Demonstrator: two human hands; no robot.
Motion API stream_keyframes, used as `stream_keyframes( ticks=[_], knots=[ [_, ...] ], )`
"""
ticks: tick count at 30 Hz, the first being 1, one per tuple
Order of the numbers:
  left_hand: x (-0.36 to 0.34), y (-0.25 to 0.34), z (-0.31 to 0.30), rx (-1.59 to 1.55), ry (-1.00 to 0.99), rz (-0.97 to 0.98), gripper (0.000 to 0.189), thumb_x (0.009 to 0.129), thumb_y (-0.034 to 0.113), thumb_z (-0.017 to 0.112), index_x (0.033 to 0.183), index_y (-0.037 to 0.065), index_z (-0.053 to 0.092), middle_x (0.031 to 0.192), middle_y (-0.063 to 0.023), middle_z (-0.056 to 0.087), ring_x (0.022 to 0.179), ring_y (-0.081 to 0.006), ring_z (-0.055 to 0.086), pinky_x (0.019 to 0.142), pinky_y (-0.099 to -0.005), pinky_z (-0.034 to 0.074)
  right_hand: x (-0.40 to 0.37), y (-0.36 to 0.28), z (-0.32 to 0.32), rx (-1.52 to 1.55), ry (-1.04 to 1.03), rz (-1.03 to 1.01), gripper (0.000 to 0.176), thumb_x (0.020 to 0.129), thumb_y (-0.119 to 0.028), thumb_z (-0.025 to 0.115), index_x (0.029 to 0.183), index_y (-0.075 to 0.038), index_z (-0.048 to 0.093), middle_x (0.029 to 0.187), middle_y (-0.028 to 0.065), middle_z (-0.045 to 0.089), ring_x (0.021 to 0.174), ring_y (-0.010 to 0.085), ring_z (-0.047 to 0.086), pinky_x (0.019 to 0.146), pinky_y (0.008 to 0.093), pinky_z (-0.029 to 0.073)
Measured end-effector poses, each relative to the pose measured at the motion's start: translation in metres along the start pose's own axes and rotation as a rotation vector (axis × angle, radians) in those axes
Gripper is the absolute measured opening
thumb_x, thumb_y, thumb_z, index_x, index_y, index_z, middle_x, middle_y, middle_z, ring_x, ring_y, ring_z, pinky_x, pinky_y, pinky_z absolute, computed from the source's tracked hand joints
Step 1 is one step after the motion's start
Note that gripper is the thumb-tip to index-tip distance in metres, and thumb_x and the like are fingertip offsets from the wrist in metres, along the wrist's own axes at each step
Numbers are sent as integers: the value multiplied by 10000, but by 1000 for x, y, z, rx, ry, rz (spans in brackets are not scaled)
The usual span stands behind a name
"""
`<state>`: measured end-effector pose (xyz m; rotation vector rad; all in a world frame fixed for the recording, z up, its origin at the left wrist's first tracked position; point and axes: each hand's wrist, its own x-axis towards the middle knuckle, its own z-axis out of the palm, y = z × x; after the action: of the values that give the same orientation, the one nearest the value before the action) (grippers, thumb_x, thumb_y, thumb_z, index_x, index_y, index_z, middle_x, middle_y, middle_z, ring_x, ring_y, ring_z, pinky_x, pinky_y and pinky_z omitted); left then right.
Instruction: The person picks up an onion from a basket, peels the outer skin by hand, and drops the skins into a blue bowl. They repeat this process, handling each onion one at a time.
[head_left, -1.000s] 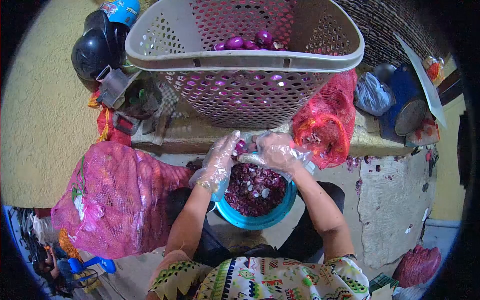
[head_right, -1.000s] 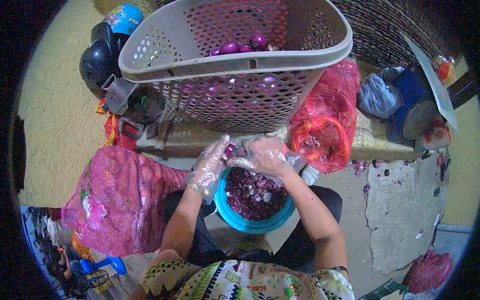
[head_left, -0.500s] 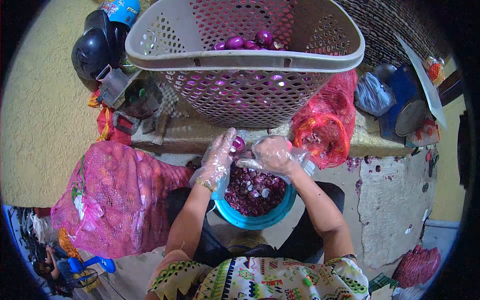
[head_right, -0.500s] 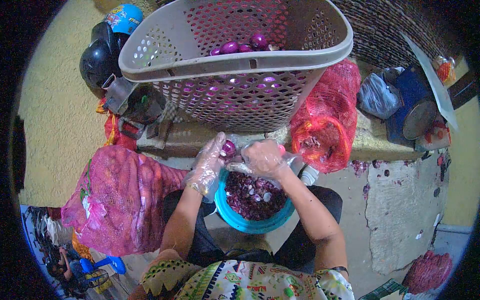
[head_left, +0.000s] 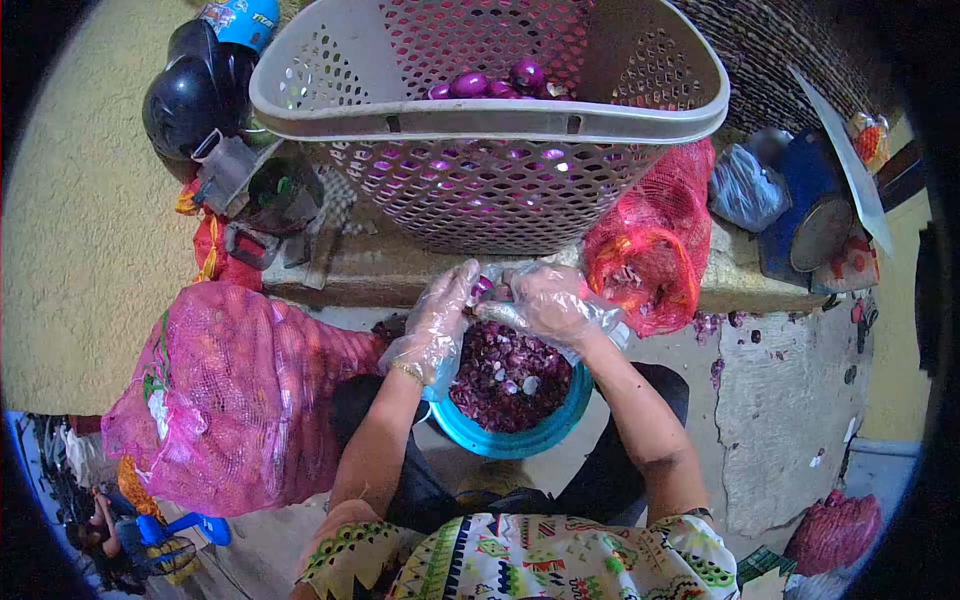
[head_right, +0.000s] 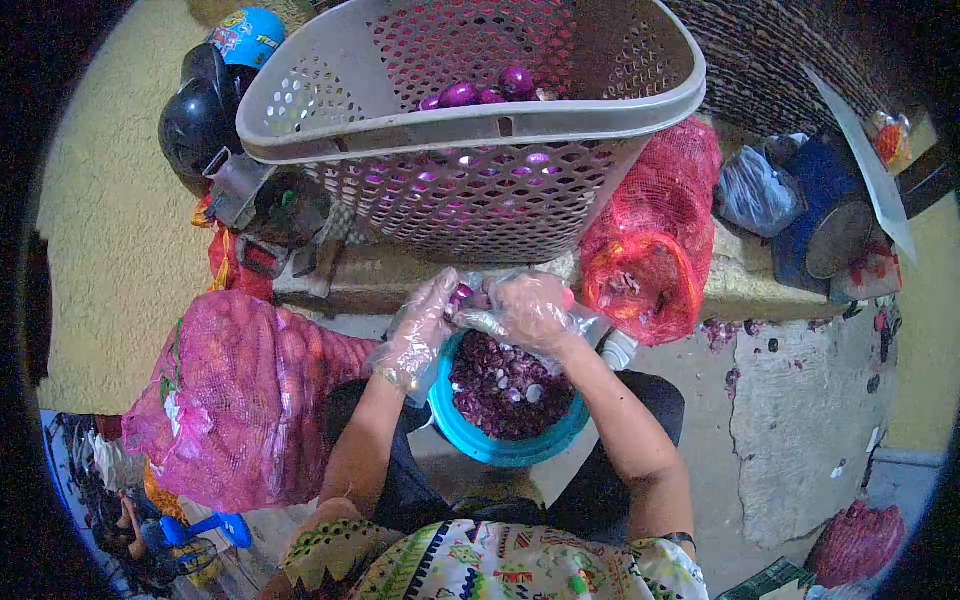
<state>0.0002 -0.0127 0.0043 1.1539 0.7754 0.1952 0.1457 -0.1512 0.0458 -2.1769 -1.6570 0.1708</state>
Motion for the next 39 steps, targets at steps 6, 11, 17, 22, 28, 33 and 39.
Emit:
stream_keyframes(
  ticks=[6, 11, 17, 22, 28, 33, 39],
  knots=[
    [1, 2, 2, -68, -7, 12, 573, 972, 575, 604, 1240, 69, 635, 1052, -61, 645, 918, -158, 614, 794, -335, 529, 2, -2, -9, -62, -205, -96, 621, 866, -696, 588, 746, -101, 718, 705, 156, 702, 658, 366, 704, 621, 485, 552],
    [-3, 9, 5, -152, 37, 26, 425, 1036, 453, 559, 1174, 56, 617, 1106, -96, 675, 966, -182, 681, 836, -356, 590, -1, 11, 7, -64, -238, -172, 614, 837, -700, 609, 749, -102, 715, 722, 161, 703, 686, 368, 708, 622, 499, 548],
    [-15, 18, 11, -99, 33, -8, 552, 978, 544, 615, 1207, 43, 654, 1057, -90, 672, 917, -173, 648, 812, -342, 541, -3, 4, -16, -25, -81, -45, 612, 798, -715, 644, 795, -106, 706, 705, 164, 690, 691, 367, 705, 621, 505, 538],
    [-13, 16, 5, 420, 76, 120, 598, 961, 577, 596, 1025, -9, 695, 861, -131, 670, 828, -210, 625, 809, -376, 481, -3, 8, -13, 27, 27, -77, 623, 737, -722, 715, 855, -110, 714, 665, 157, 672, 633, 355, 691, 590, 488, 527],
    [-12, 20, 2, 391, -26, 92, 583, 959, 544, 624, 1185, 9, 673, 1021, -66, 663, 899, -159, 623, 836, -337, 488, 0, 3, -15, 21, -22, -56, 683, 755, -791, 631, 808, -115, 717, 681, 155, 681, 672, 360, 702, 619, 499, 533],
    [-39, 45, 25, 407, 62, 170, 564, 960, 524, 630, 1085, -23, 686, 933, -82, 665, 863, -171, 587, 828, -355, 471, 0, 1, -17, 15, -111, -66, 661, 747, -797, 635, 775, -143, 726, 678, 152, 685, 664, 360, 701, 611, 503, 534],
    [-17, 14, 9, 415, 57, 236, 527, 967, 508, 629, 1006, -11, 709, 814, -71, 639, 763, -148, 537, 752, -353, 456, -1, 11, 7, -58, -104, -43, 509, 817, -636, 672, 746, -134, 728, 684, 166, 685, 666, 366, 701, 612, 507, 542]
  ],
)
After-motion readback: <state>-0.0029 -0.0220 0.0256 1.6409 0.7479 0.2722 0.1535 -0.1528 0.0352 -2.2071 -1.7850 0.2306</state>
